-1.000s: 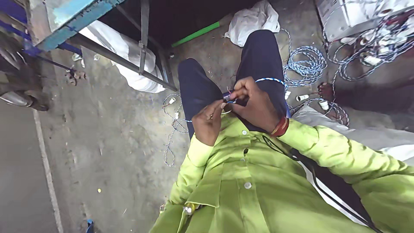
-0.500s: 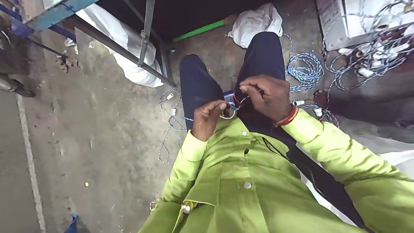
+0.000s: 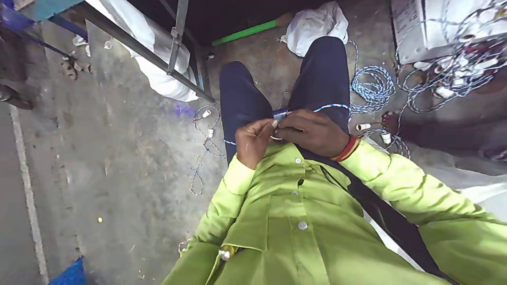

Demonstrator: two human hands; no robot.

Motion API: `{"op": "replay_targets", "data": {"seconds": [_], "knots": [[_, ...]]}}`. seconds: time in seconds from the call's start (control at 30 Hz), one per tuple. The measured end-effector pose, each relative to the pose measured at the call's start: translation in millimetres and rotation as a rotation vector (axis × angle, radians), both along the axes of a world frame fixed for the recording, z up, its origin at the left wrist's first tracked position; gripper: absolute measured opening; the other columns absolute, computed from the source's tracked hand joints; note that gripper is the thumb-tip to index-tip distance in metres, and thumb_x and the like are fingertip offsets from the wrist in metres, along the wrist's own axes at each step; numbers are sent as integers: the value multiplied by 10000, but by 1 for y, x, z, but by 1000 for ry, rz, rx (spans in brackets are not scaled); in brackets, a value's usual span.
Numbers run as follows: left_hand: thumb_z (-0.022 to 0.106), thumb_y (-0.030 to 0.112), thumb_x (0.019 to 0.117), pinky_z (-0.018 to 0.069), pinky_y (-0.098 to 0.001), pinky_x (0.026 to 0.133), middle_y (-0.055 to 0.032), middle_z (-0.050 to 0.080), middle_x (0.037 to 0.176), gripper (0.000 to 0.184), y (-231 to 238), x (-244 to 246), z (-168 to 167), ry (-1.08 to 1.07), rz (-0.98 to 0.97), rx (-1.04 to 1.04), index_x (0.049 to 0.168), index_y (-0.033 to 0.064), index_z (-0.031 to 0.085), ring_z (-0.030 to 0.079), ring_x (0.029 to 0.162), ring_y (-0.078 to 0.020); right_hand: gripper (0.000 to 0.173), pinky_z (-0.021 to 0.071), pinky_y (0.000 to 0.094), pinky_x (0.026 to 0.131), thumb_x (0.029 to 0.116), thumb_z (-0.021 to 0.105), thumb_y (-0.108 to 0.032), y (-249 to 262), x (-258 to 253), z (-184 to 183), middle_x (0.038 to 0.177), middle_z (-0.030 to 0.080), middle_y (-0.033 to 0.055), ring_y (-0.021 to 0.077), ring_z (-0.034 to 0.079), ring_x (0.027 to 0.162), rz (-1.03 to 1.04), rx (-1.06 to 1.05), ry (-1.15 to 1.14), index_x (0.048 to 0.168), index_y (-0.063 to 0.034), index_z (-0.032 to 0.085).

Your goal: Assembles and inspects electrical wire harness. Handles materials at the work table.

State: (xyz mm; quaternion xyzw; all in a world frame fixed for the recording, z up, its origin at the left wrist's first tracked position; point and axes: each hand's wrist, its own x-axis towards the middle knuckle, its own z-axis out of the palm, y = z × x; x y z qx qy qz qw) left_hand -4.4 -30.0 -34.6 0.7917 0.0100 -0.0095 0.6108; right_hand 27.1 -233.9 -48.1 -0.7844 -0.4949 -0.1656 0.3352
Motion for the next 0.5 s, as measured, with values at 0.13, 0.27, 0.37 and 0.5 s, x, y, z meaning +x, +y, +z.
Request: {"op": "replay_targets", "data": {"seconds": [0.13, 0.27, 0.37, 0.5], "knots": [[612, 68, 1012, 601, -268, 657, -64, 750, 887, 167, -1, 2, -5, -42, -98, -138, 1059, -41, 729, 694, 719, -88, 196, 593, 337, 894, 1001, 557, -28, 7, -7, -5, 1020, 755, 163, 239, 735, 976, -284, 180, 148, 1059, 10, 740], [608, 42, 1005, 603, -260, 685, -101, 735, 986, 193, -1, 1, -6, -103, -156, -86, 1128, -60, 715, 688, 765, -92, 173, 566, 194, 656, 988, 579, -58, 13, -7, -1, 865, 719, 27, 20, 657, 717, -445, 424, 691, 1097, 17, 692], [631, 57, 993, 615, -267, 715, -103, 741, 983, 194, 2, 2, -5, -131, -206, -1, 1125, -44, 730, 703, 787, -98, 118, 512, 200, 543, 955, 586, 10, 15, -2, 9, 771, 694, 2, 36, 596, 589, -440, 616, 1225, 1031, -6, 675], [657, -24, 926, 613, -265, 755, -129, 742, 980, 207, 4, 5, -7, -137, -278, -61, 1116, -75, 722, 704, 793, -98, 167, 613, 271, 559, 1039, 481, -44, 8, 15, 19, 798, 712, 39, 119, 696, 621, -439, 699, 1684, 1011, -25, 645]]}}
